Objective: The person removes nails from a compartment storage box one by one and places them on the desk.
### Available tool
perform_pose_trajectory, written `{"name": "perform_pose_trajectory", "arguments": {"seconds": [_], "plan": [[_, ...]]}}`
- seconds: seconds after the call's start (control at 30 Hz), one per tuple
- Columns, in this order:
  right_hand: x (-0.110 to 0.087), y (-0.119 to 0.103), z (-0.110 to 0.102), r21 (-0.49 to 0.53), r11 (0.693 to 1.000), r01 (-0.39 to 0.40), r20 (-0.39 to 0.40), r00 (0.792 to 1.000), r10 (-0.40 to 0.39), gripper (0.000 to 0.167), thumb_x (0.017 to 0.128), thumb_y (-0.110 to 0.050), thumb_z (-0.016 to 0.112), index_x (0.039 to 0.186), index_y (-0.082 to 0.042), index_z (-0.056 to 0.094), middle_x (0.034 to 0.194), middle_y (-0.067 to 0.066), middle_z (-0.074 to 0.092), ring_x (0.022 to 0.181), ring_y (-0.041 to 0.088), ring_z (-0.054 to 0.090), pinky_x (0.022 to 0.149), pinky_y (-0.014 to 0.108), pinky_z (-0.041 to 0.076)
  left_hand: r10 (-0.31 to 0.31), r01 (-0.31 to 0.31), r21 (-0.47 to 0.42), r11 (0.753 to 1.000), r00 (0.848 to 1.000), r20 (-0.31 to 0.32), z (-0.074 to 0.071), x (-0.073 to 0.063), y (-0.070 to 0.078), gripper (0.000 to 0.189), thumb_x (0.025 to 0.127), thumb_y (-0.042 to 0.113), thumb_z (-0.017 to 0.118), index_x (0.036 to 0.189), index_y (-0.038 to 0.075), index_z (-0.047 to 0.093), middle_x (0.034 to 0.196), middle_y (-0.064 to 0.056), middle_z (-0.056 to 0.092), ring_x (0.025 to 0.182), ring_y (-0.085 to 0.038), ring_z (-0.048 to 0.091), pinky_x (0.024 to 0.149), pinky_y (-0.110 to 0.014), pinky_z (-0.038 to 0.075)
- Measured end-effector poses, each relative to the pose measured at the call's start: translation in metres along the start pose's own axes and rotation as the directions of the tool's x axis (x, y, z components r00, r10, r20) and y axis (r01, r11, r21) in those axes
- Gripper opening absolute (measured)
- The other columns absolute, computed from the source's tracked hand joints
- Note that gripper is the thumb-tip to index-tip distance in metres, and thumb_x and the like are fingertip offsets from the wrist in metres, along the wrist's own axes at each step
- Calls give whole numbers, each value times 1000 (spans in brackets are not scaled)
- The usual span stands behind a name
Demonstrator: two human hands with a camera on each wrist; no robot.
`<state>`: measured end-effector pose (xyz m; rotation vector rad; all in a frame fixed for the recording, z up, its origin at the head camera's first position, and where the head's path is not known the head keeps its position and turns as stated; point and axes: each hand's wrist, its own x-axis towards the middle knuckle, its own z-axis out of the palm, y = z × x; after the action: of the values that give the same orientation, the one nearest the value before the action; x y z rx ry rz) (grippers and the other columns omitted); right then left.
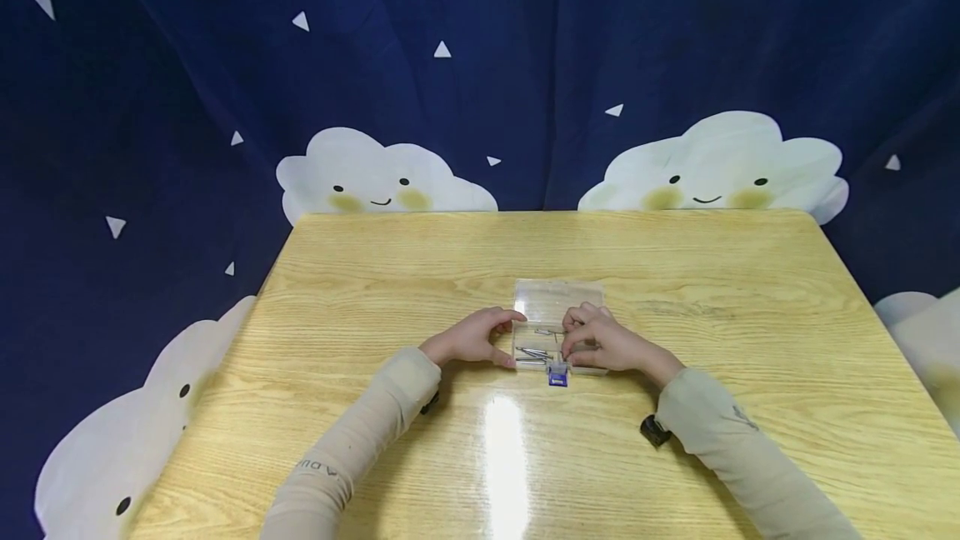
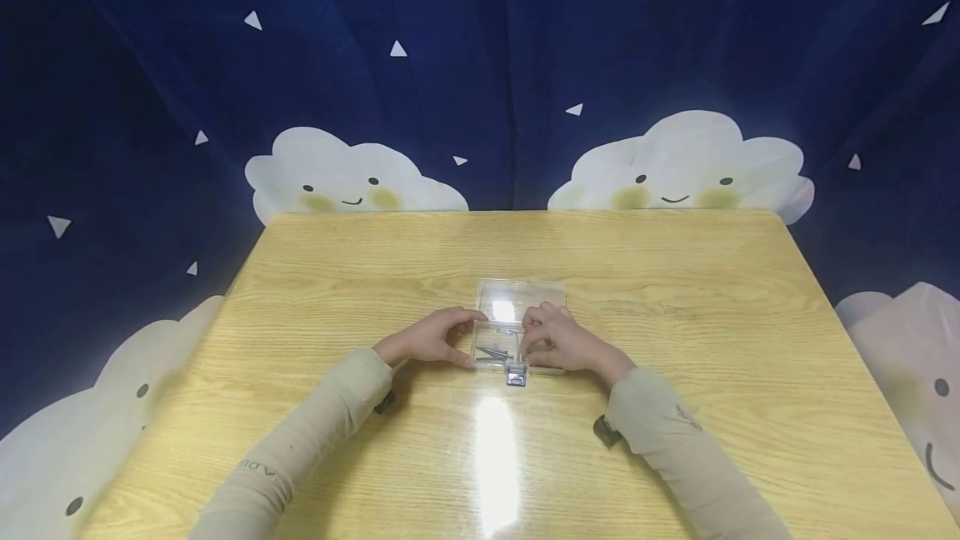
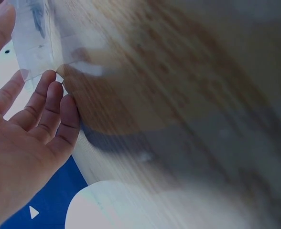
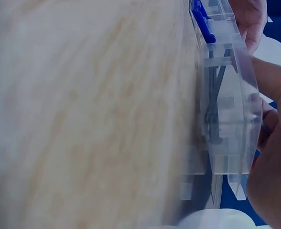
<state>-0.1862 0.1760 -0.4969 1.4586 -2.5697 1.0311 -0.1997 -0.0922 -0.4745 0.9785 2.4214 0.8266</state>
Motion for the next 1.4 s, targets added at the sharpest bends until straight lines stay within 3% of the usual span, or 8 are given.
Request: {"name": "perform_pose_trajectory", "arguments": {"seconds": [0.43, 0.83, 1.1, 1.27, 1.4], "plan": [[2, -8, -14, 49, 998, -31, 100, 995, 26, 8, 81, -13, 67, 81, -21, 67, 85, -5, 38, 80, 11, 27, 70, 34, 18, 14, -14, 2, 1000, 1000, -8, 0, 1, 1, 68, 71, 25, 79, 130, 9, 47, 102, -6, 53, 96, -18, 48, 88, -29, 37], [1, -9, -14, 121, 991, -64, 101, 994, 52, 4, 81, -18, 68, 79, -16, 65, 88, -4, 43, 83, 11, 31, 73, 35, 20, 11, -11, -5, 1000, 1000, -17, -1, 0, 1, 70, 71, 25, 79, 130, 8, 47, 105, -8, 54, 98, -20, 49, 88, -32, 37], [-2, -8, -12, 150, 985, -80, 42, 996, 75, 4, 81, -17, 67, 79, -15, 64, 86, -8, 47, 84, 9, 36, 76, 35, 26, 9, -9, 5, 1000, 1000, -13, 0, 0, 1, 69, 71, 24, 79, 130, 9, 47, 104, -7, 54, 98, -19, 49, 88, -31, 37], [-2, -6, -10, 218, 974, -58, -18, 998, 63, 8, 79, -6, 68, 82, -13, 65, 83, -10, 53, 81, 9, 43, 75, 32, 34, 9, -9, -5, 1000, 1000, -7, 0, -1, 2, 69, 71, 23, 79, 130, 8, 46, 105, -8, 53, 98, -20, 49, 89, -31, 37], [-3, -6, -11, 310, 944, -110, -47, 990, 131, 7, 81, -1, 66, 83, -8, 66, 78, -6, 56, 70, 9, 44, 63, 26, 39, 2, -2, -10, 1000, 1000, -7, 1, -2, 3, 69, 72, 24, 78, 131, 8, 46, 105, -7, 53, 99, -20, 49, 89, -30, 37]]}}
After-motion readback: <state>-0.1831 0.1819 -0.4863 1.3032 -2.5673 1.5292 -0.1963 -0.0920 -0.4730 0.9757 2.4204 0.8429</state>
